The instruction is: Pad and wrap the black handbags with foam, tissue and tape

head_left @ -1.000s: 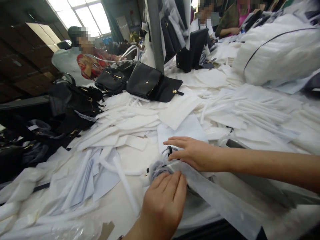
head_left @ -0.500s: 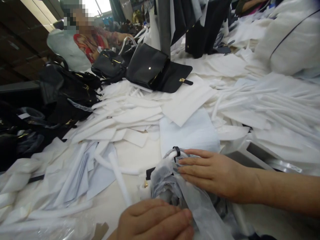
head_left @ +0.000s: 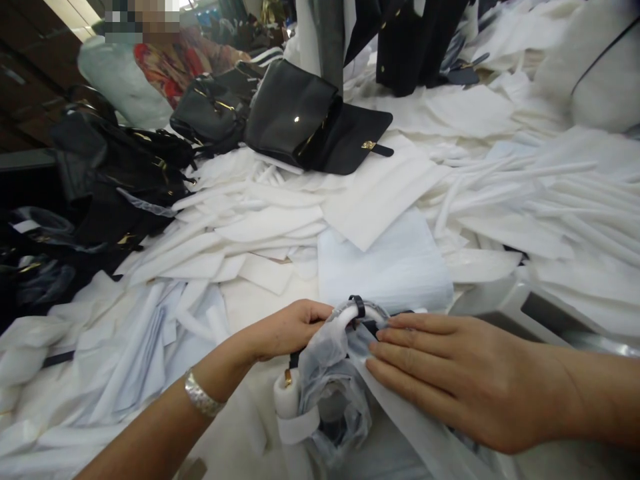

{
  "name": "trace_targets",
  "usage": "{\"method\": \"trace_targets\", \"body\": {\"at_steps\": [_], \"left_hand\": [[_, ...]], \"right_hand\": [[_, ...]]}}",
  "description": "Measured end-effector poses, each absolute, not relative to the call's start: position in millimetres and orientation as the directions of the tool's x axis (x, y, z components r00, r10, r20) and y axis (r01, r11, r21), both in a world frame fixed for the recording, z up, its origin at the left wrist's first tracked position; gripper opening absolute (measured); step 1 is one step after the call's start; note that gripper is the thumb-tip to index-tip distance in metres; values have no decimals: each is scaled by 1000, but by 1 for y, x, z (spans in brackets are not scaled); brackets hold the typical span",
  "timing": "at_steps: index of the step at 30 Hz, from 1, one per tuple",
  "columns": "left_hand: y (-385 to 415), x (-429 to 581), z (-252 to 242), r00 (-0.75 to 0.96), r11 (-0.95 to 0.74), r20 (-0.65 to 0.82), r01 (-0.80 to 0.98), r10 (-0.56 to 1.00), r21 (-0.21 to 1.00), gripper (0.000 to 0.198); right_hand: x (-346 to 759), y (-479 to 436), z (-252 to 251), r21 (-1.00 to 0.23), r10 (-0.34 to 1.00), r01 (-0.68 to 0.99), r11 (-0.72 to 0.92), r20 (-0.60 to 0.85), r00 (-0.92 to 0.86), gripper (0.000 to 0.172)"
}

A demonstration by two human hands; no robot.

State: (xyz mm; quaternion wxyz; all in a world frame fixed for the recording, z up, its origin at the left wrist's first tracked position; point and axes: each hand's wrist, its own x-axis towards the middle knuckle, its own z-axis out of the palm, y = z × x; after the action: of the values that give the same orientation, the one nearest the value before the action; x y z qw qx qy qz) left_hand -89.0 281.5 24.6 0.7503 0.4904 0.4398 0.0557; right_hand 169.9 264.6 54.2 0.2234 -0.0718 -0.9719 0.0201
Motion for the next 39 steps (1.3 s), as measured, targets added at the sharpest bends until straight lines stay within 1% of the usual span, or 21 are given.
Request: {"method": "trace_targets", "body": {"at_steps": [3, 7, 9, 12, 15, 19, 21, 23, 27, 29, 31, 34, 36, 39], "left_hand": [[295, -86, 20, 655, 441, -569, 373, 497, 816, 28], [311, -82, 10, 743, 296, -453, 347, 492, 890, 27], [314, -80, 6, 761, 249, -408, 325, 505, 913, 26], [316, -75, 6, 766, 222, -398, 330, 505, 917, 24], [319, -68, 9, 808, 205, -399, 343, 434, 917, 18], [327, -63, 12, 860, 133, -366, 341, 356, 931, 11], [329, -63, 13, 863, 154, -362, 328, 352, 932, 14], [330, -64, 13, 870, 175, -350, 306, 347, 936, 21], [333, -61, 15, 892, 159, -344, 309, 294, 938, 38], [337, -59, 15, 895, 149, -365, 336, 258, 930, 39], [343, -57, 14, 903, 115, -366, 348, 224, 930, 37], [351, -56, 11, 926, 25, -324, 325, 192, 945, 32], [354, -52, 7, 938, -35, -277, 290, 208, 956, 27], [352, -41, 0, 938, -99, -169, 207, 301, 973, 21]], "right_hand": [[172, 263, 55, -91, 149, 122, 988, 436, -887, 46], [178, 259, 60, -97, 100, 65, 993, 414, -905, 50], [180, 254, 63, -110, 146, 111, 988, 393, -908, 50], [182, 245, 65, -131, 253, 221, 966, 351, -901, 49], [182, 239, 67, -129, 260, 230, 965, 324, -910, 51], [182, 241, 71, -122, 270, 243, 962, 321, -908, 50], [183, 246, 73, -112, 256, 232, 966, 329, -909, 46], [183, 252, 71, -114, 229, 202, 973, 331, -916, 43], [182, 259, 68, -169, 193, 131, 977, 427, -883, 45], [180, 258, 70, -191, 212, 142, 971, 423, -881, 42], [179, 258, 75, -199, 225, 157, 967, 382, -896, 39], [176, 260, 80, -199, 207, 139, 970, 375, -904, 40], [175, 265, 78, -202, 181, 109, 973, 382, -906, 42], [174, 272, 72, -202, 186, 112, 973, 401, -897, 43]]}}
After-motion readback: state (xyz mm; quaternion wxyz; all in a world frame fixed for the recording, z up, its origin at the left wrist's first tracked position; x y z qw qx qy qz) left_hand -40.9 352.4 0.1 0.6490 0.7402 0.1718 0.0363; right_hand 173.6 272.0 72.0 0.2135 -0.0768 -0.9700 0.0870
